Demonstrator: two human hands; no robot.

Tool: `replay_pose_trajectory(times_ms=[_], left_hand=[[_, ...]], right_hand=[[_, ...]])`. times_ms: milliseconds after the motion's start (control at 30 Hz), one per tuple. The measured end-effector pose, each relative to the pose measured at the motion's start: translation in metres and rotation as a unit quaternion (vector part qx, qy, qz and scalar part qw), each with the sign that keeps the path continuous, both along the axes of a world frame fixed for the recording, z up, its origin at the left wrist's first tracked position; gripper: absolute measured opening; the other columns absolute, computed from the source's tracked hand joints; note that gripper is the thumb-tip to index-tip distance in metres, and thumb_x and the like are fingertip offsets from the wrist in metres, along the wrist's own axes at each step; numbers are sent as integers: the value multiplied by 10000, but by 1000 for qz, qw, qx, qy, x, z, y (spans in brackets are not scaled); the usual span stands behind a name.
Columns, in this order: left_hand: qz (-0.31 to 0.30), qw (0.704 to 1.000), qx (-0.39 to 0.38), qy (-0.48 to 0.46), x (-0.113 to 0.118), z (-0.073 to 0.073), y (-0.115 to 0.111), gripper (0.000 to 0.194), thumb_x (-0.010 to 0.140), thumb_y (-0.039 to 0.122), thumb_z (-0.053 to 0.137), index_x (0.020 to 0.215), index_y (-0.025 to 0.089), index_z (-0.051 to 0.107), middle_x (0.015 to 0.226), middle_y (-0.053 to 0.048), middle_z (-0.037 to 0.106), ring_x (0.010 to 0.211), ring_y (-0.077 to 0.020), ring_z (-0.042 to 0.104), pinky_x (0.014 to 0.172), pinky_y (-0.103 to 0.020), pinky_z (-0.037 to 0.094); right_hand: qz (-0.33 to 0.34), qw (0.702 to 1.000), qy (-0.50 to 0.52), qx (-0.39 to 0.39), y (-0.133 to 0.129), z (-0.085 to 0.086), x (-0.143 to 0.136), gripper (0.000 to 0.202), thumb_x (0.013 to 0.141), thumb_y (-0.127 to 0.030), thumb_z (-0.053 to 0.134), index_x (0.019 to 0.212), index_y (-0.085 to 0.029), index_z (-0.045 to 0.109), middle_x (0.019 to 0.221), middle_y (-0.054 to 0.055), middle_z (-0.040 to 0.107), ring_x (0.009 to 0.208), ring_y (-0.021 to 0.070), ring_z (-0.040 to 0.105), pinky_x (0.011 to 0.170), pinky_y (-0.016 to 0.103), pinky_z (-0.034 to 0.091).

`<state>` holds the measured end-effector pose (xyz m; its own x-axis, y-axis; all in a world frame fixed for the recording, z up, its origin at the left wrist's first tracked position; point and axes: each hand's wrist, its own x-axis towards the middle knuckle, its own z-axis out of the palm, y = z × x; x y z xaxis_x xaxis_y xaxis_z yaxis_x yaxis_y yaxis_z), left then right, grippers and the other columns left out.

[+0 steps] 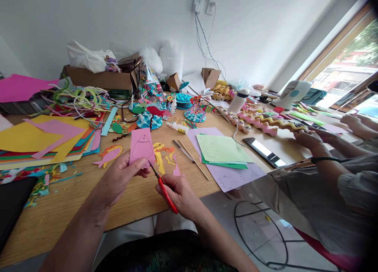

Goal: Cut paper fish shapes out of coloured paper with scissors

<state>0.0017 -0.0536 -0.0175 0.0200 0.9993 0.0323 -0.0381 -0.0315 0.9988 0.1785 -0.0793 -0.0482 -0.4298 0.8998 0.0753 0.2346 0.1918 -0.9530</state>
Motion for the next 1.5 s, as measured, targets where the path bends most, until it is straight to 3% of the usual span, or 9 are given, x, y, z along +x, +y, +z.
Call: replay_pose_trajectory(times_ms=[567, 1100, 1500], left_hand=[[-18, 1000, -17, 1, 2, 2, -1, 123, 629, 307, 732, 641, 185, 716, 598, -3, 693, 585, -144, 622, 548, -228, 525], [-5, 999, 28, 28, 1, -5, 5, 139, 652, 314, 704, 589, 191, 704, 583, -10, 659, 564, -146, 596, 511, -224, 512], [-34, 997, 12, 61, -1, 2, 4, 158, 653, 290, 656, 536, 185, 649, 585, 5, 641, 556, -133, 556, 531, -243, 482]], right_hand=[[2, 1000, 19, -9, 0, -4, 0, 393, 891, -430, 551, 619, -190, 400, 564, -61, 347, 539, 81, 291, 487, 218, 233], [3, 1000, 25, 0, 1, -6, 2, 390, 897, -431, 549, 625, -188, 411, 575, -57, 346, 549, 85, 289, 505, 222, 240], [5, 1000, -8, 12, 0, -4, 4, 391, 901, -432, 533, 622, -188, 409, 564, -56, 350, 543, 87, 304, 505, 224, 243]])
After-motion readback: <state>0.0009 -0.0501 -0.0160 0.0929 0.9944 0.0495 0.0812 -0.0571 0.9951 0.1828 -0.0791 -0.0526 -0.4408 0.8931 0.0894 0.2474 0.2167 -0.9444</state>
